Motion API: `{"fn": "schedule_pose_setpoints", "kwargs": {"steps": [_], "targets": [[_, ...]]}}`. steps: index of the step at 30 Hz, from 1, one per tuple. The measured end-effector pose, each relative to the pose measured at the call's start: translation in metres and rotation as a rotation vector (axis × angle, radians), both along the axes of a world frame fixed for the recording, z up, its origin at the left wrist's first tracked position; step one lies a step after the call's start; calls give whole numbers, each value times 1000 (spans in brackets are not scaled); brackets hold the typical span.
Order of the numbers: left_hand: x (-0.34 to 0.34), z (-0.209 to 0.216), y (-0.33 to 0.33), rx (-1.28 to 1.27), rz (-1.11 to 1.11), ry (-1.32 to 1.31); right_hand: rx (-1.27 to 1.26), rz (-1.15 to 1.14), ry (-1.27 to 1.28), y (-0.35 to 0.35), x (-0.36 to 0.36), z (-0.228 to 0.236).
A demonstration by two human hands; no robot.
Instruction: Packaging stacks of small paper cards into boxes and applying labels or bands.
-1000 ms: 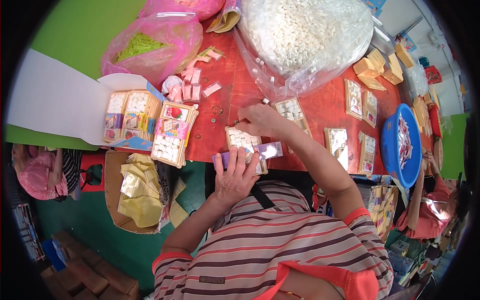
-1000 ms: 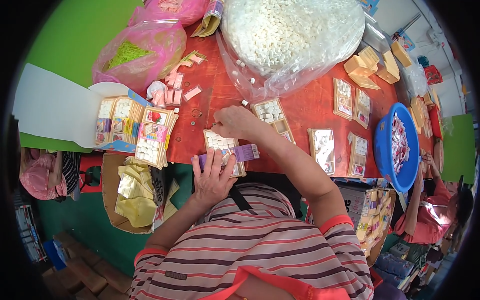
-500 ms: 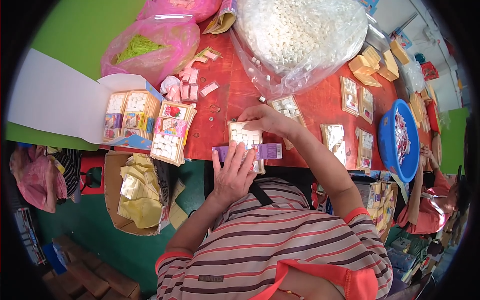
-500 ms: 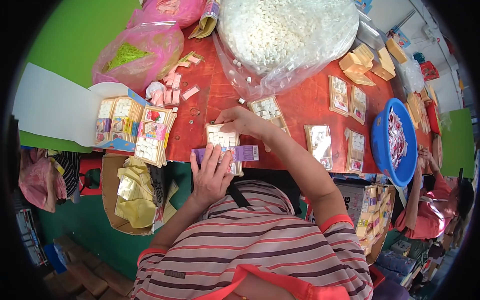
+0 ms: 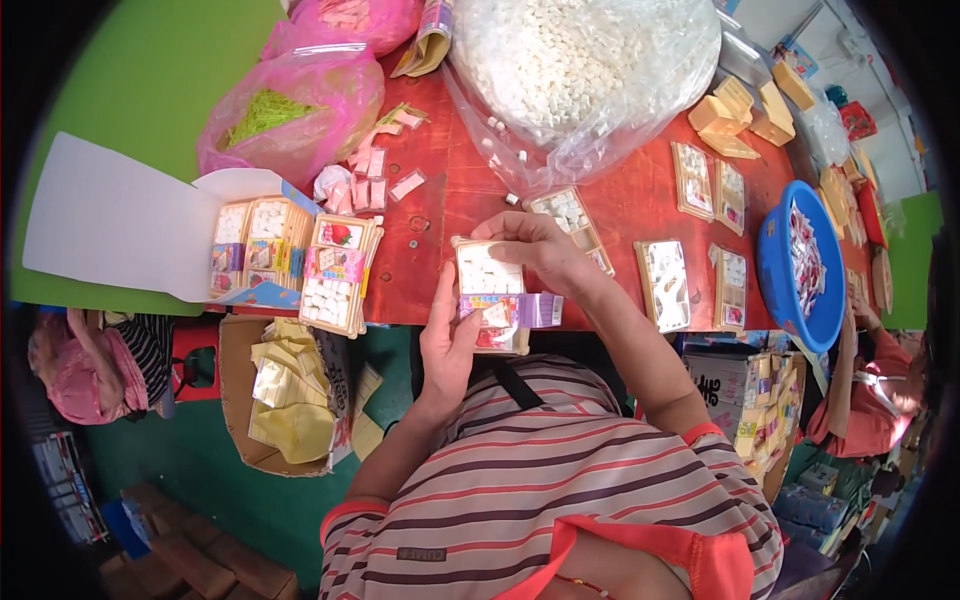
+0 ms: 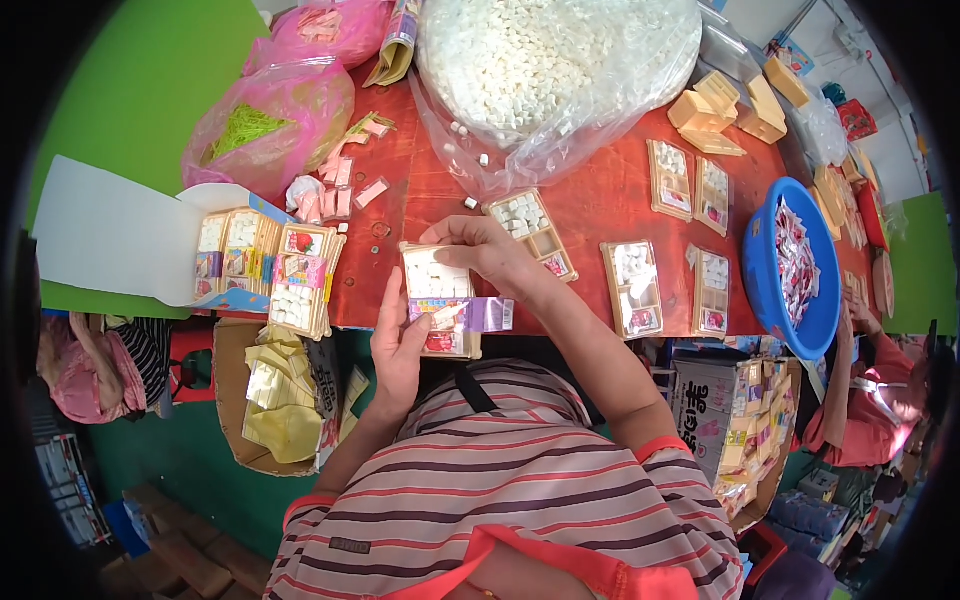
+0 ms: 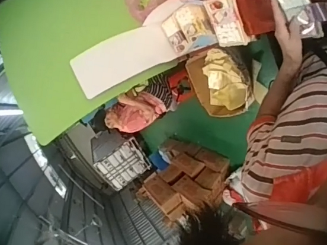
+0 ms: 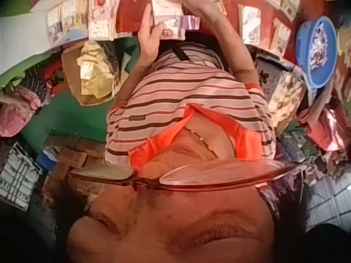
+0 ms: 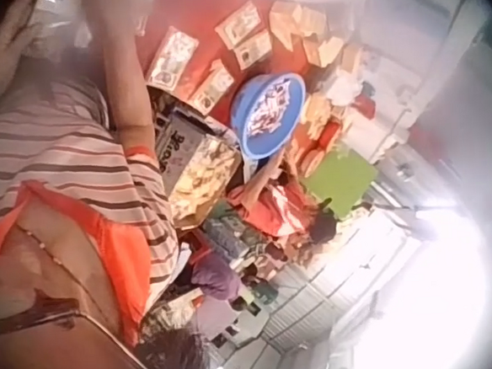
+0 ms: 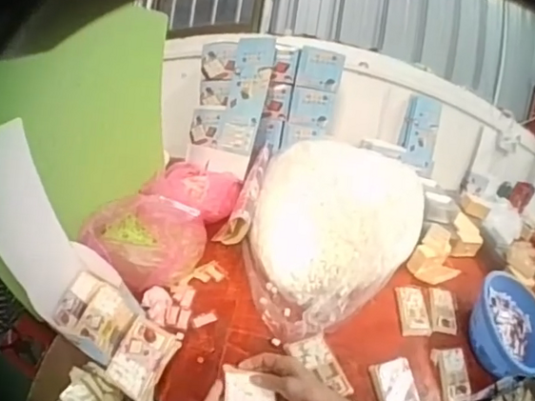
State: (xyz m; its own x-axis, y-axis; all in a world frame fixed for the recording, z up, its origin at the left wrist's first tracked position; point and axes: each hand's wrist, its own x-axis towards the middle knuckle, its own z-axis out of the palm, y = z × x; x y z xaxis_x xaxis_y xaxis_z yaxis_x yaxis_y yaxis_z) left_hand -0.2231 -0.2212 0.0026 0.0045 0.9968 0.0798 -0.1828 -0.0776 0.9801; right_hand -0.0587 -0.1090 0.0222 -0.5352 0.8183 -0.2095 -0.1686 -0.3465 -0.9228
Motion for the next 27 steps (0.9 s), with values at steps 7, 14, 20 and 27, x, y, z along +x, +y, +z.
{"fn": "schedule_pose_setpoints", "kwargs": {"steps": [7, 14, 20, 27], "targets": [[5, -1, -3, -336, -109, -477, 23, 155, -31, -2, 5, 3], [1, -7, -5, -324, -22, -570, 281, -40, -371, -24, 30, 17], [-6, -10, -4, -274, 18, -606, 191, -3, -261, -68, 63, 9], [-14, -24, 6, 15, -345, -506, 790, -85, -369, -84, 52, 28]]}}
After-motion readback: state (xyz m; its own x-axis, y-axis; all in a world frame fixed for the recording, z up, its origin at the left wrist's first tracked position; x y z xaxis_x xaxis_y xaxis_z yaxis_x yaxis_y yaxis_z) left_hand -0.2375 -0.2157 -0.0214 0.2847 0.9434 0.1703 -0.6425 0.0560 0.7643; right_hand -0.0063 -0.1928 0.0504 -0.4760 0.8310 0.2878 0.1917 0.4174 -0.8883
